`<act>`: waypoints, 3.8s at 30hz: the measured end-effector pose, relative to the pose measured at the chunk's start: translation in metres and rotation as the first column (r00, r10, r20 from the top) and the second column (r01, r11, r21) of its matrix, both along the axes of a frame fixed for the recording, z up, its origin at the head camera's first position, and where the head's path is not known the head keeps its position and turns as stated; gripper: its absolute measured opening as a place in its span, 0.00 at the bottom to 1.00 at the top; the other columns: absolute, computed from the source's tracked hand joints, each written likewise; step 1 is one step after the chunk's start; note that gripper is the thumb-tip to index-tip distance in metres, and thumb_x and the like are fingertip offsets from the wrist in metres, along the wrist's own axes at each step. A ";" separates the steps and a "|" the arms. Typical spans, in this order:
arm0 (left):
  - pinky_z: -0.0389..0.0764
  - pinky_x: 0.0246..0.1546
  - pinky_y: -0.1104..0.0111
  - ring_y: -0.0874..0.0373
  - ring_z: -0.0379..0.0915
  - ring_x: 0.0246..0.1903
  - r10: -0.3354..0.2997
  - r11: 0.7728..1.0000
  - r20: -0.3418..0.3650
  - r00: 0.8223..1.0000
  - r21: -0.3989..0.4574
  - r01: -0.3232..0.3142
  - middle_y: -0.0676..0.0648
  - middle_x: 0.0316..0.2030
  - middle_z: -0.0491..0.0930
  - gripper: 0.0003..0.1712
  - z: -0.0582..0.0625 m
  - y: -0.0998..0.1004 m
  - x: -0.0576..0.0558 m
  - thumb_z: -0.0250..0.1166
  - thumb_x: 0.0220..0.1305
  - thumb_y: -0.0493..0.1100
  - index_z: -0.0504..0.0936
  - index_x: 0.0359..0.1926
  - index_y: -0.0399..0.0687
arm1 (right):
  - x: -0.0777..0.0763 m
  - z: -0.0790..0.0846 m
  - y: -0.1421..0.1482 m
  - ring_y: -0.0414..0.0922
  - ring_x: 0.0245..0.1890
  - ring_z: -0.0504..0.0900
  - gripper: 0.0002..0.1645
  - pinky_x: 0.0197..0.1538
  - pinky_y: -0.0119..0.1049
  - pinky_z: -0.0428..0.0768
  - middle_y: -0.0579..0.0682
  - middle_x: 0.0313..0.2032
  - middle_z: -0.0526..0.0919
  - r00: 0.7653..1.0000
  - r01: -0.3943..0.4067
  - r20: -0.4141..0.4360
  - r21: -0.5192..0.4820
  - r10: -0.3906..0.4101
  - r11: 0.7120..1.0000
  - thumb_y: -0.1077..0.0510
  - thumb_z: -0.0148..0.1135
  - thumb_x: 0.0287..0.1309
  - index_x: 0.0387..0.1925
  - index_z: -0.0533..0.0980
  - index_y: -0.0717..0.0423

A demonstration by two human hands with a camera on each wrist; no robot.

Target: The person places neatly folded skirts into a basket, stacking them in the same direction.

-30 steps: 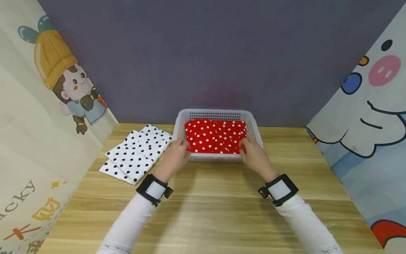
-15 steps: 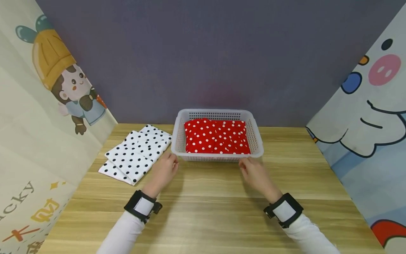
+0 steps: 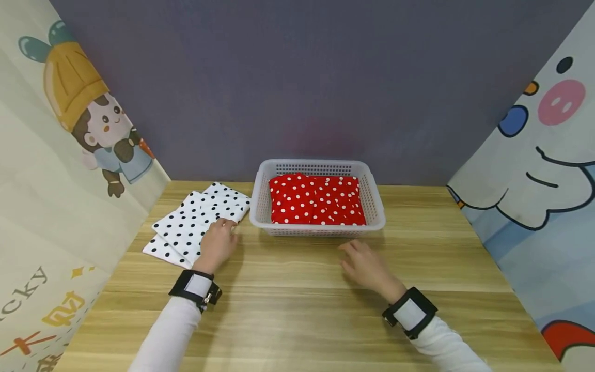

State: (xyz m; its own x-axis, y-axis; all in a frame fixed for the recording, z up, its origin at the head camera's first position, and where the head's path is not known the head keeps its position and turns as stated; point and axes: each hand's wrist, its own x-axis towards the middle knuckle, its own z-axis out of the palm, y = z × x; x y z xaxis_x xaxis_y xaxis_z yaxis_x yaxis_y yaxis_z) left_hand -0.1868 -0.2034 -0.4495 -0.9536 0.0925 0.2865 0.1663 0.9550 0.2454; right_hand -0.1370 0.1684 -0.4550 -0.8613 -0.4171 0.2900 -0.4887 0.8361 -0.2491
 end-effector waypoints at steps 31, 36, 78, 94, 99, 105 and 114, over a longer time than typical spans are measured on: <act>0.66 0.47 0.39 0.30 0.58 0.55 0.132 0.988 0.420 0.898 -0.131 -0.083 0.28 0.56 0.65 0.33 -0.006 -0.035 -0.017 0.51 0.58 0.37 0.58 0.65 0.32 | 0.013 -0.013 -0.002 0.48 0.42 0.78 0.21 0.43 0.43 0.78 0.51 0.41 0.78 0.998 -0.049 0.030 -0.005 0.049 0.999 0.55 0.67 0.49 0.46 0.77 0.56; 0.70 0.44 0.41 0.30 0.62 0.52 0.116 0.986 0.417 0.901 -0.160 -0.053 0.27 0.54 0.66 0.32 -0.004 -0.039 -0.004 0.52 0.58 0.34 0.58 0.64 0.31 | 0.013 -0.014 -0.003 0.48 0.43 0.78 0.20 0.45 0.44 0.77 0.52 0.41 0.79 0.997 -0.072 0.018 -0.026 0.073 0.997 0.56 0.67 0.49 0.46 0.77 0.58; 0.67 0.51 0.42 0.30 0.64 0.54 -0.035 0.998 0.298 0.954 -0.044 0.051 0.29 0.56 0.68 0.21 -0.003 -0.055 0.109 0.59 0.52 0.32 0.77 0.50 0.36 | 0.015 -0.017 -0.012 0.49 0.44 0.78 0.21 0.47 0.44 0.77 0.51 0.42 0.79 0.994 -0.089 0.055 -0.064 0.093 0.994 0.56 0.66 0.50 0.47 0.77 0.58; 0.68 0.50 0.42 0.31 0.65 0.53 -0.030 0.994 0.233 0.972 -0.092 0.052 0.33 0.55 0.71 0.27 -0.005 -0.040 0.125 0.62 0.50 0.36 0.73 0.53 0.30 | 0.011 -0.015 -0.034 0.48 0.47 0.78 0.23 0.51 0.46 0.76 0.51 0.45 0.80 0.988 -0.108 0.107 -0.057 0.113 0.993 0.53 0.63 0.54 0.51 0.74 0.56; 0.72 0.45 0.43 0.33 0.68 0.51 -0.038 0.993 0.196 0.980 -0.105 0.059 0.35 0.53 0.74 0.26 -0.006 -0.032 0.132 0.65 0.48 0.37 0.75 0.51 0.33 | 0.011 -0.016 -0.043 0.48 0.48 0.78 0.23 0.52 0.45 0.75 0.52 0.47 0.80 0.982 -0.157 0.094 -0.069 0.163 0.985 0.54 0.63 0.54 0.52 0.74 0.57; 0.72 0.44 0.44 0.37 0.70 0.49 -0.045 0.991 0.140 0.989 -0.118 0.062 0.38 0.51 0.76 0.25 -0.008 -0.021 0.139 0.66 0.45 0.39 0.78 0.48 0.36 | 0.014 -0.015 -0.056 0.45 0.50 0.76 0.26 0.53 0.43 0.74 0.48 0.50 0.78 0.971 -0.196 0.136 -0.015 0.197 0.980 0.50 0.62 0.54 0.55 0.73 0.51; 0.68 0.51 0.43 0.32 0.68 0.52 -0.058 0.993 0.200 0.978 -0.084 0.077 0.39 0.52 0.76 0.26 -0.008 -0.002 0.145 0.66 0.45 0.40 0.78 0.49 0.38 | 0.020 -0.013 -0.076 0.46 0.54 0.74 0.27 0.56 0.43 0.72 0.49 0.52 0.76 0.952 -0.273 0.149 0.026 0.266 0.962 0.48 0.59 0.57 0.58 0.71 0.50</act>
State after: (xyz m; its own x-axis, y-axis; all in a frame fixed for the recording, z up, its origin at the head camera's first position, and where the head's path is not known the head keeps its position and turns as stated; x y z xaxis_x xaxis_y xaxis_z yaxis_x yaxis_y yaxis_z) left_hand -0.0416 -0.2053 -0.4577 -0.9811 0.1756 0.0811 0.1882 0.9631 0.1922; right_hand -0.1166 0.0923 -0.4680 -0.7461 -0.6494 0.1472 -0.6596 0.6903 -0.2975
